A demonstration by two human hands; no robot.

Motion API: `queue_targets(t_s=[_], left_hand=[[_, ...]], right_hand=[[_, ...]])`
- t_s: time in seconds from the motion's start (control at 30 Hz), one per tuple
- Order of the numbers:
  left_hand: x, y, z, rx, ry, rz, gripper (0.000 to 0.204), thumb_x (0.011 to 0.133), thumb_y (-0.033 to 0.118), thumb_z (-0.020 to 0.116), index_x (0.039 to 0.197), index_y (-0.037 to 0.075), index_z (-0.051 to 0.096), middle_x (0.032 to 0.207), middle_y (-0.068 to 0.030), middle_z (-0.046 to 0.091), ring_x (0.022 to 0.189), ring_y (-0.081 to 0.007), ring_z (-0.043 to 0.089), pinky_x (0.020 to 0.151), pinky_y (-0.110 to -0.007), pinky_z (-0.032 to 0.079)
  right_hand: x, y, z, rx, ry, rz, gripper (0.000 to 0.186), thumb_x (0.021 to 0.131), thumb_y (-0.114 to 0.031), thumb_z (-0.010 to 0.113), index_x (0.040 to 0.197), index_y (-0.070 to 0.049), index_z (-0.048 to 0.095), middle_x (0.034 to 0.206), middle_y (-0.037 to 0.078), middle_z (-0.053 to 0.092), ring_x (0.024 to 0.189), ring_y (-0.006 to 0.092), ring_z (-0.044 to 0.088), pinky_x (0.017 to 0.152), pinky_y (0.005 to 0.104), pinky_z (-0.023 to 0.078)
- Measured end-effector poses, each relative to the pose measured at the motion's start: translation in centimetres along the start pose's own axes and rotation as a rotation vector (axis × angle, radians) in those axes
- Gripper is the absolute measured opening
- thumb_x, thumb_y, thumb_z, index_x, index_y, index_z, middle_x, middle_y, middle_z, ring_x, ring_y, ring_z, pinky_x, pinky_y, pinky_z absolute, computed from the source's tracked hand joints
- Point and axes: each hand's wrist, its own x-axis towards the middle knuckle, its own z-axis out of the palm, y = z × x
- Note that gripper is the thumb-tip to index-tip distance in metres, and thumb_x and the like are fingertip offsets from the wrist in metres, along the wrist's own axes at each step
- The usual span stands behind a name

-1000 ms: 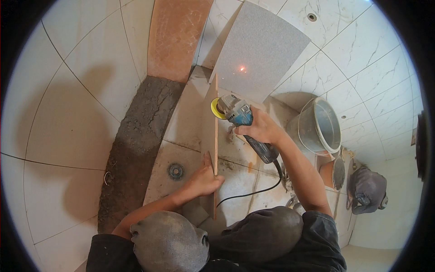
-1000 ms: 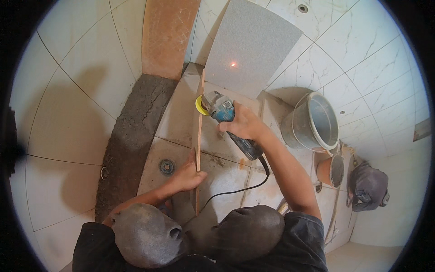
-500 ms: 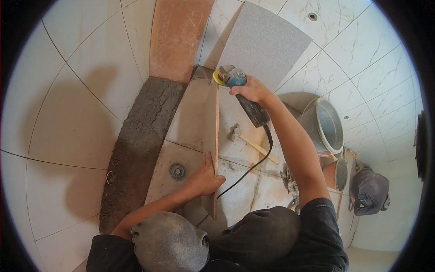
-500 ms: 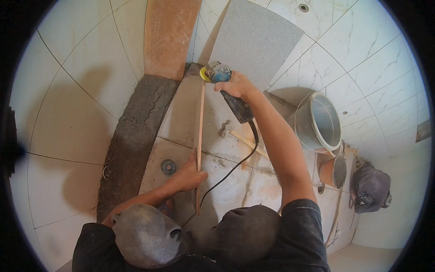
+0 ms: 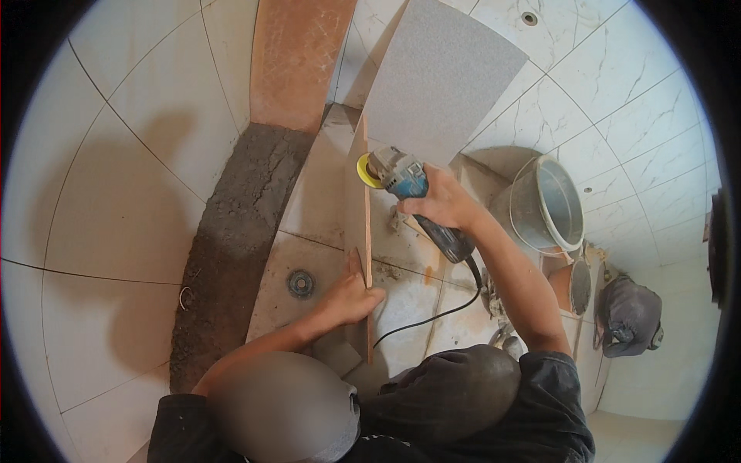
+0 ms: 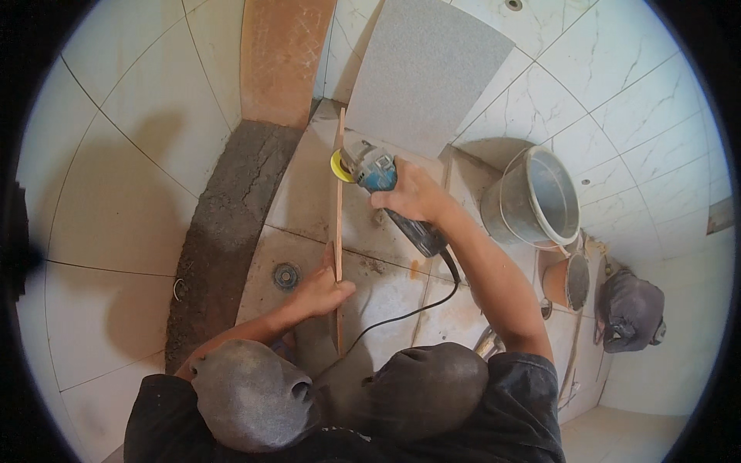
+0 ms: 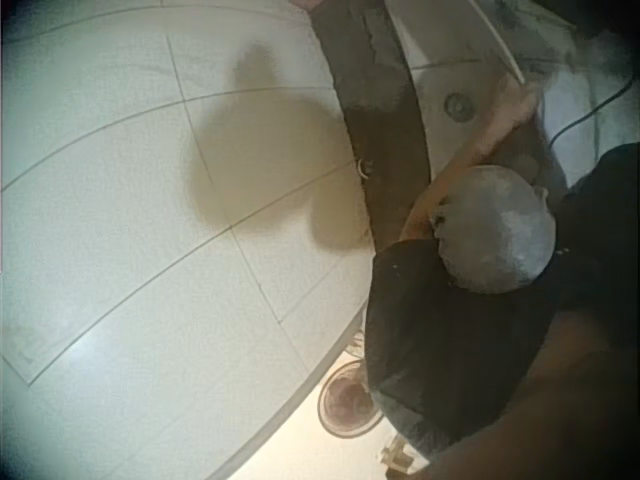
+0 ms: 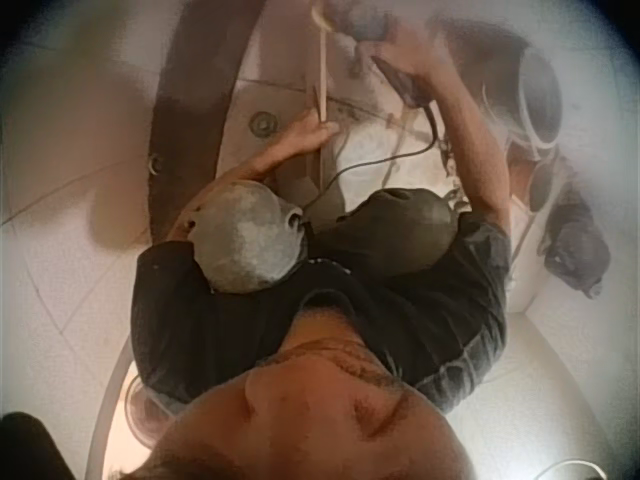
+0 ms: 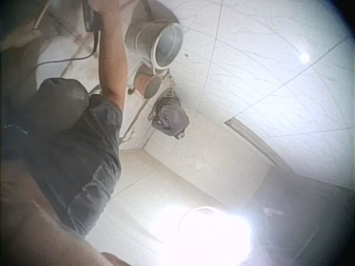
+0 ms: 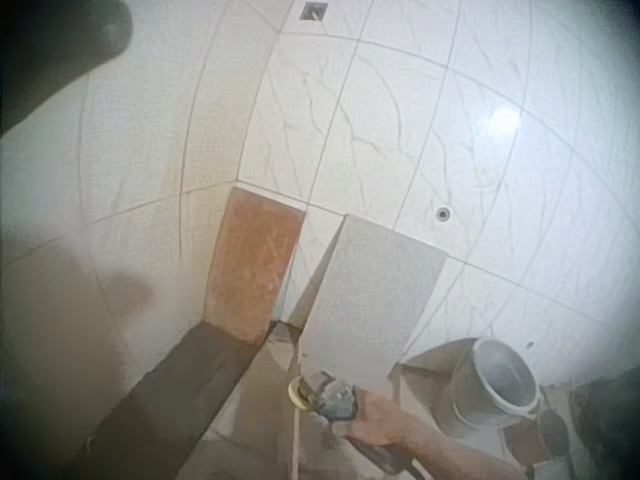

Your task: Cutting a ceramic tile with an angle grinder and placing it onto a prepared mortar bed on the floor.

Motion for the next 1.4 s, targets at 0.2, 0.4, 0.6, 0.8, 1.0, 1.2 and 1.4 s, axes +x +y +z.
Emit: queue_targets(t_s=[0.2,0.4,0.6,0.8,1.0,1.2,1.4], left_hand=[[0.0,-0.2,1.0,-0.084,0.056,0.081,0.107,0.085,0.037,0.06,0.155,-0.018,0.0,0.162,-0.0438,0.003,0.154,-0.053,0.006,0.128,-0.046,0.017],[-0.6,0.0,1.0,-0.108,-0.014,0.123,0.115,0.089,0.042,0.067,0.156,-0.016,-0.006,0.164,-0.0408,-0.004,0.156,-0.0497,-0.005,0.129,-0.048,0.008],[-1.5,-1.6,2.2,-0.14,0.001,0.178,0.119,0.091,0.047,0.068,0.158,-0.011,-0.013,0.166,-0.0361,-0.006,0.157,-0.0449,-0.005,0.129,-0.046,0.007],[-1.3,-2.5,1.8,-0.235,0.027,0.296,0.109,0.096,0.045,0.062,0.16,-0.008,-0.01,0.169,-0.0299,-0.006,0.159,-0.0381,-0.004,0.129,-0.043,0.005],[3.0,-3.5,-2.4,-0.746,0.209,0.18,0.089,0.105,0.055,0.044,0.164,-0.001,0.008,0.172,-0.0193,0.011,0.16,-0.0272,0.007,0.129,-0.039,0.008],[13.7,2.2,-12.4,-0.341,0.223,-0.015,0.106,0.092,0.068,0.058,0.168,0.017,0.003,0.173,-0.0196,0.006,0.16,-0.0342,0.006,0.127,-0.051,0.011],[20.5,3.3,-11.9,-0.339,0.2,0.071,0.093,0.096,0.039,0.059,0.166,0.012,0.004,0.165,-0.0229,0.026,0.147,-0.0352,0.033,0.117,-0.052,0.032]], right_hand=[[-4.7,-0.5,0.2,0.025,-0.041,0.009,0.073,0.067,-0.034,0.081,0.122,0.009,0.058,0.096,0.024,0.068,0.091,0.035,0.067,0.085,0.0414,0.052],[-8.3,-1.0,0.7,0.028,-0.058,0.032,0.064,0.068,-0.03,0.083,0.109,0.012,0.057,0.09,0.034,0.067,0.09,0.0468,0.069,0.081,0.046,0.054],[-10.2,-1.3,1.1,0.119,-0.07,0.051,0.064,0.069,-0.029,0.084,0.11,0.012,0.056,0.09,0.034,0.067,0.091,0.0494,0.069,0.081,0.0474,0.054],[-10.2,-0.7,1.4,0.121,-0.04,0.049,0.067,0.069,-0.031,0.084,0.111,0.011,0.056,0.092,0.034,0.067,0.092,0.0485,0.07,0.082,0.0473,0.054],[-9.7,-0.5,1.2,0.09,-0.054,0.053,0.065,0.069,-0.03,0.084,0.111,0.011,0.056,0.089,0.033,0.067,0.088,0.0461,0.07,0.081,0.0464,0.054],[-10.1,-0.9,1.1,0.156,-0.076,0.064,0.063,0.07,-0.026,0.084,0.113,0.01,0.056,0.089,0.032,0.067,0.088,0.0455,0.07,0.081,0.0464,0.055],[-10.8,-1.7,0.9,0.08,-0.128,0.067,0.068,0.071,-0.026,0.081,0.125,0.006,0.054,0.093,0.027,0.069,0.086,0.0408,0.07,0.083,0.0427,0.054]])
